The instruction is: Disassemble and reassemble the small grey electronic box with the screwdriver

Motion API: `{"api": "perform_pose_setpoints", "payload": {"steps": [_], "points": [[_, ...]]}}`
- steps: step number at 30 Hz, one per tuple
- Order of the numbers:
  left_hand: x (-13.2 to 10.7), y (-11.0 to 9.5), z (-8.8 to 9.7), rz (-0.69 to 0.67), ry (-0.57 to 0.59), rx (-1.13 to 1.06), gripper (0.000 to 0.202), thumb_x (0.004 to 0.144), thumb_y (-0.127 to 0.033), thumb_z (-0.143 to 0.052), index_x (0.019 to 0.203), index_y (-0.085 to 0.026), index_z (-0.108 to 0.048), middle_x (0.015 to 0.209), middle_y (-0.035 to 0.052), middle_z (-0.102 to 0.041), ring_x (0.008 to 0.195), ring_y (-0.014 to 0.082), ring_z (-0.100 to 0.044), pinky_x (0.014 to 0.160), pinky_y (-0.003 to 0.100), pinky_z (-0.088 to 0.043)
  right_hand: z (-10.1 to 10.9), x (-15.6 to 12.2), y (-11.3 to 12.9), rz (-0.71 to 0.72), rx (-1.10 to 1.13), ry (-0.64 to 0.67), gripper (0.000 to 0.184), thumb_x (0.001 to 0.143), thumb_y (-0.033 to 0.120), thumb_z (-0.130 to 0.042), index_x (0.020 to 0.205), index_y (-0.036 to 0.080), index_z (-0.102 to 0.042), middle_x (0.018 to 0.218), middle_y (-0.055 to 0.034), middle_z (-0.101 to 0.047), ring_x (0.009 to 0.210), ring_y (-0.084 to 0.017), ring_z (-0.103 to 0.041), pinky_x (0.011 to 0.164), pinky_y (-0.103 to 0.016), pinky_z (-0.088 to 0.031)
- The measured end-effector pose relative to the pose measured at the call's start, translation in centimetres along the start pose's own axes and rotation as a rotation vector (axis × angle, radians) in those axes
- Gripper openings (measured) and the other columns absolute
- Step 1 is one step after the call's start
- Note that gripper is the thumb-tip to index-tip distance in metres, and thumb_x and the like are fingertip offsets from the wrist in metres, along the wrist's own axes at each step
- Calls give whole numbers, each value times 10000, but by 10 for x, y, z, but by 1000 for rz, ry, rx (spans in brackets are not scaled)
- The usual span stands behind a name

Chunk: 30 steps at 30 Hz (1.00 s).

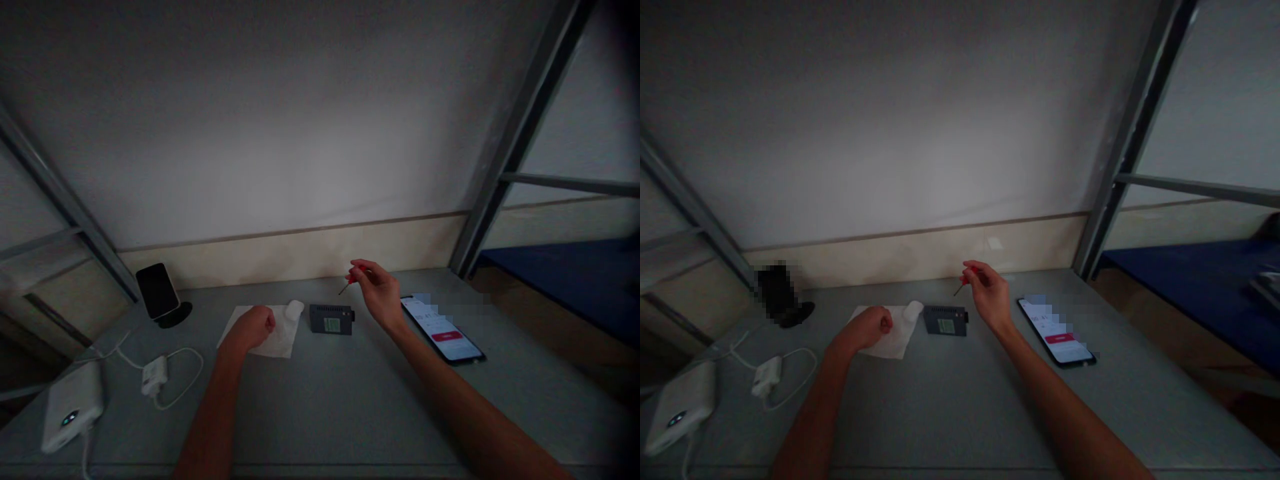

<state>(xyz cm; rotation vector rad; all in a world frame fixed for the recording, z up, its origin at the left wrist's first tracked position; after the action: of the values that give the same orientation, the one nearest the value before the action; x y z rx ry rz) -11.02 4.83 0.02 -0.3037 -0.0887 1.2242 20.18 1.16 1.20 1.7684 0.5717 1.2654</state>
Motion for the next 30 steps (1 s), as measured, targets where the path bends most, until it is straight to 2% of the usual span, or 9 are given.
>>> {"api": "perform_pose_setpoints", "payload": {"steps": [9,14,19,23,27,30], "points": [[-5,-3,5,48,-17,78,139,807,-113,-561,816,-173,-686,918,87,-738,835,198,-668,703,255,-403,3,3,-2,10,1,-7,346,875,452,-658,1081,176,-694,794,-53,-748,770,-204,-734,802,-375,-563],[-5,-12,8,-78,-58,72,154,883,-129,-494,830,-156,-637,940,104,-695,831,192,-633,714,258,-397,4,3,1,27,6,11,344,875,458,-658,1077,181,-694,796,-49,-750,757,-200,-730,782,-372,-568],[-2,-20,13,-202,-130,-147,167,958,-230,-435,922,-180,-590,879,54,-665,796,171,-605,729,255,-416,7,6,7,24,18,24,334,877,442,-660,1092,188,-691,798,-43,-750,771,-198,-730,792,-371,-567],[-1,-37,18,-279,-165,-393,178,949,-315,-483,965,-185,-604,909,38,-679,842,165,-615,784,260,-459,9,6,9,37,16,21,309,880,423,-662,1079,189,-695,780,-35,-743,754,-192,-721,792,-368,-563],[-2,-66,16,-321,-333,-551,222,923,-369,-575,1009,-176,-644,942,47,-719,840,162,-630,782,264,-474,7,5,13,36,28,37,297,875,420,-671,1060,189,-700,759,-32,-741,736,-193,-721,778,-365,-569],[-4,-87,5,-374,-414,-570,224,905,-363,-628,1043,-194,-680,970,37,-742,816,155,-634,788,273,-476,3,2,20,34,70,54,296,860,420,-693,1054,197,-697,766,-30,-742,728,-194,-724,772,-365,-579]]}}
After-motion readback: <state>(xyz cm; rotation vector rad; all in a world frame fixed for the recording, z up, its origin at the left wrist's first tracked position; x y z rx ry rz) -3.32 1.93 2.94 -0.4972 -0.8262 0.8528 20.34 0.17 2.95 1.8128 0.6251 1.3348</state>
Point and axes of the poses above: each hand's wrist, its own x-axis towards the middle knuckle, its own z-axis out of the back of the hand, y = z × x, the point moved 2 cm from there along x, towards the middle knuckle
